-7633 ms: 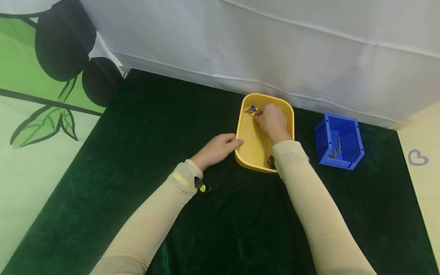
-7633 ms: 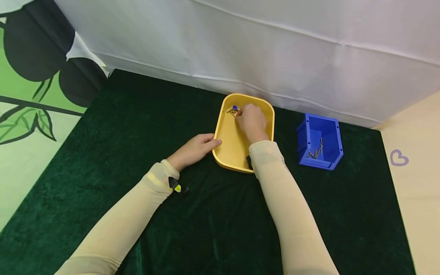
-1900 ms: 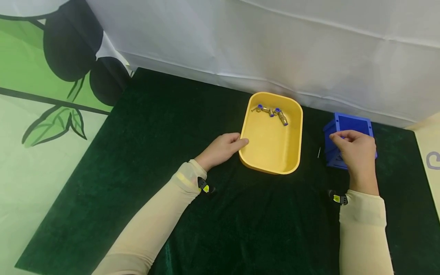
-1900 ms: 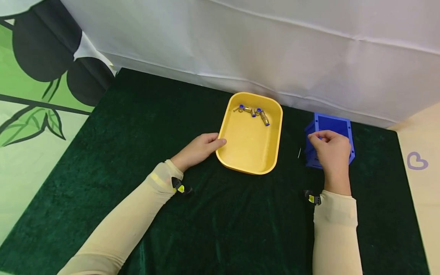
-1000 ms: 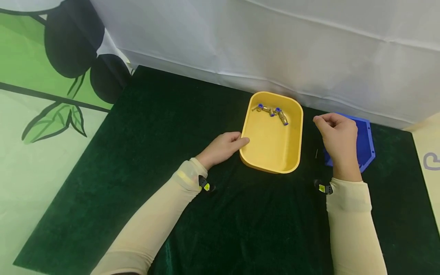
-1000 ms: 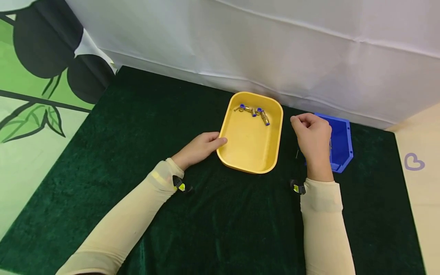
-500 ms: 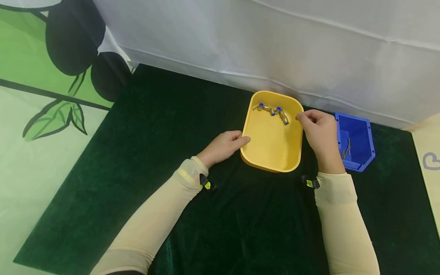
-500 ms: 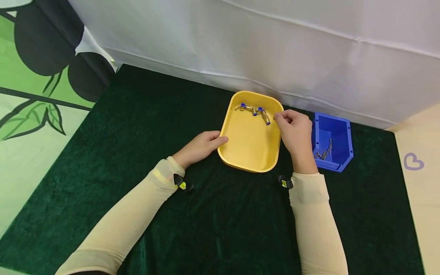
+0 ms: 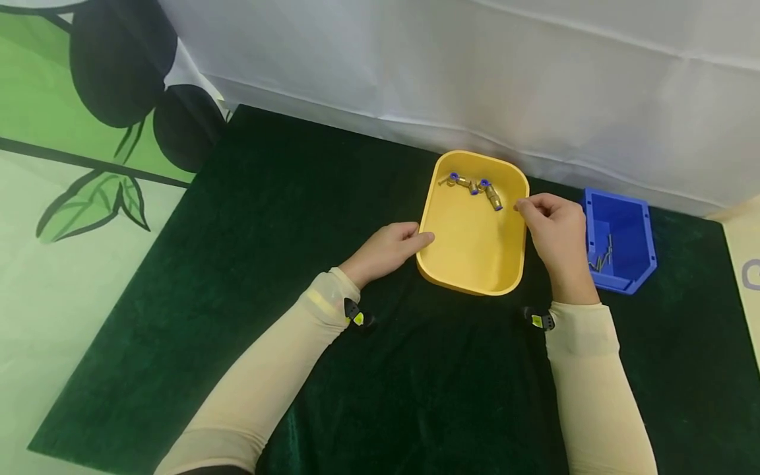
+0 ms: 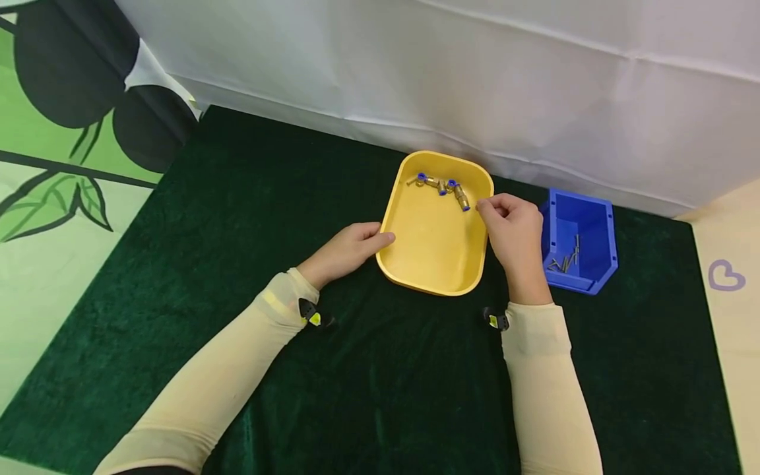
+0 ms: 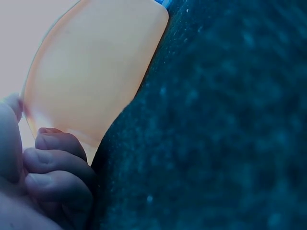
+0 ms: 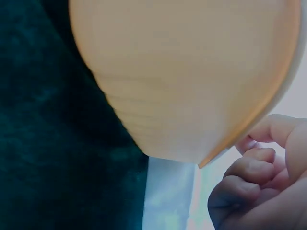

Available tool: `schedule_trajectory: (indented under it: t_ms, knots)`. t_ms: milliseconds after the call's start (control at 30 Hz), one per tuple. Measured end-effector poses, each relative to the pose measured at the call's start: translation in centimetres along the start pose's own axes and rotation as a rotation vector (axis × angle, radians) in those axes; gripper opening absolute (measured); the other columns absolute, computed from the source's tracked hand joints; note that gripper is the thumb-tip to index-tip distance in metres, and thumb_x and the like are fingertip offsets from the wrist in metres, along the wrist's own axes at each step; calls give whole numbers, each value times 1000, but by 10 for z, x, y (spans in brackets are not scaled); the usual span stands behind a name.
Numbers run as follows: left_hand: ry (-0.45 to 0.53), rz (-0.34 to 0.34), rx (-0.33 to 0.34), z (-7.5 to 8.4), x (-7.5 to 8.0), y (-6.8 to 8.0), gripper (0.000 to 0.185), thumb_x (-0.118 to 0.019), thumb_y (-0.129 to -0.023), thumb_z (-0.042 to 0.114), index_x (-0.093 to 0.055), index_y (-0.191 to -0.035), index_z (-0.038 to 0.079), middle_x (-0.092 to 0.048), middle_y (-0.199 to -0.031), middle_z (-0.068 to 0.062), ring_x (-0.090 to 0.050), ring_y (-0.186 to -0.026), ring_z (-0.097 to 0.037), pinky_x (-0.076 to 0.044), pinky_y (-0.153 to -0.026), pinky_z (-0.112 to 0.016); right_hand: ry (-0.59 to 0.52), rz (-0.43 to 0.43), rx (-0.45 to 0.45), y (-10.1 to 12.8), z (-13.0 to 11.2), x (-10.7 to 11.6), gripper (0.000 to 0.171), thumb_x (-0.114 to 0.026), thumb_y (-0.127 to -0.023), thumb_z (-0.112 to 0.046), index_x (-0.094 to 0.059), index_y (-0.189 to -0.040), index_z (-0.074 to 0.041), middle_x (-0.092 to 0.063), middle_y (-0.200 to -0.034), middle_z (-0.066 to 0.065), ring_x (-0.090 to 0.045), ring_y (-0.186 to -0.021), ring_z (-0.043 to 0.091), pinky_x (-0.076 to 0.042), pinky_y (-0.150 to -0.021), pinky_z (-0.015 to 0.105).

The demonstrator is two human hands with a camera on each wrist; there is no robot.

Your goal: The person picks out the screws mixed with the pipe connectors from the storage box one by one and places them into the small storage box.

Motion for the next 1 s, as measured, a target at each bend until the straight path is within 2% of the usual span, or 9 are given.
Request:
schedule_trajectory:
  t_ms: [233,433,733,1000]
  knots:
    - [11,10,-13,-2,3,2,40,-49,-100,56,-65,-103,19,-59,-83,-8,-54,-73,-24,-41,-64,-32,74,-20,81,-10,-23,-6,31,-66,-94,-33,-74,-99,-4,-55,-71,6,-47,-60,20,-40,-48,21]
    - [9,11,-22,0,2,1,40,-49,-99,56,-64,-100,19,-59,-82,-8,-54,-72,-24,-41,-64,-31,121,-80,72,-19,-30,-18,25,-70,-92,-30,-75,-99,-6,-52,-69,4,-45,-59,20,-36,-48,25]
    - [-8,4,-25,3,-1,-1,41,-49,-100,56,-64,-101,18,-58,-83,-10,-53,-70,-23,-40,-63,-31,173,-6,66,-24,-30,-25,24,-69,-92,-30,-76,-96,-7,-52,-68,4,-47,-59,19,-34,-48,25]
    - [-9,7,-13,1,1,-1,40,-48,-100,56,-63,-102,19,-58,-84,-9,-54,-72,-24,-41,-64,-31,254,-19,65,-23,-32,-31,29,-66,-93,-35,-76,-98,-9,-53,-72,7,-48,-63,21,-35,-50,27]
Point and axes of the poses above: each hand's wrist, its own y-axis away from the middle knuckle, its own x-axis out of the back of the hand, z = x × y, the point moved 8 cm from there along -y, towards the middle knuckle
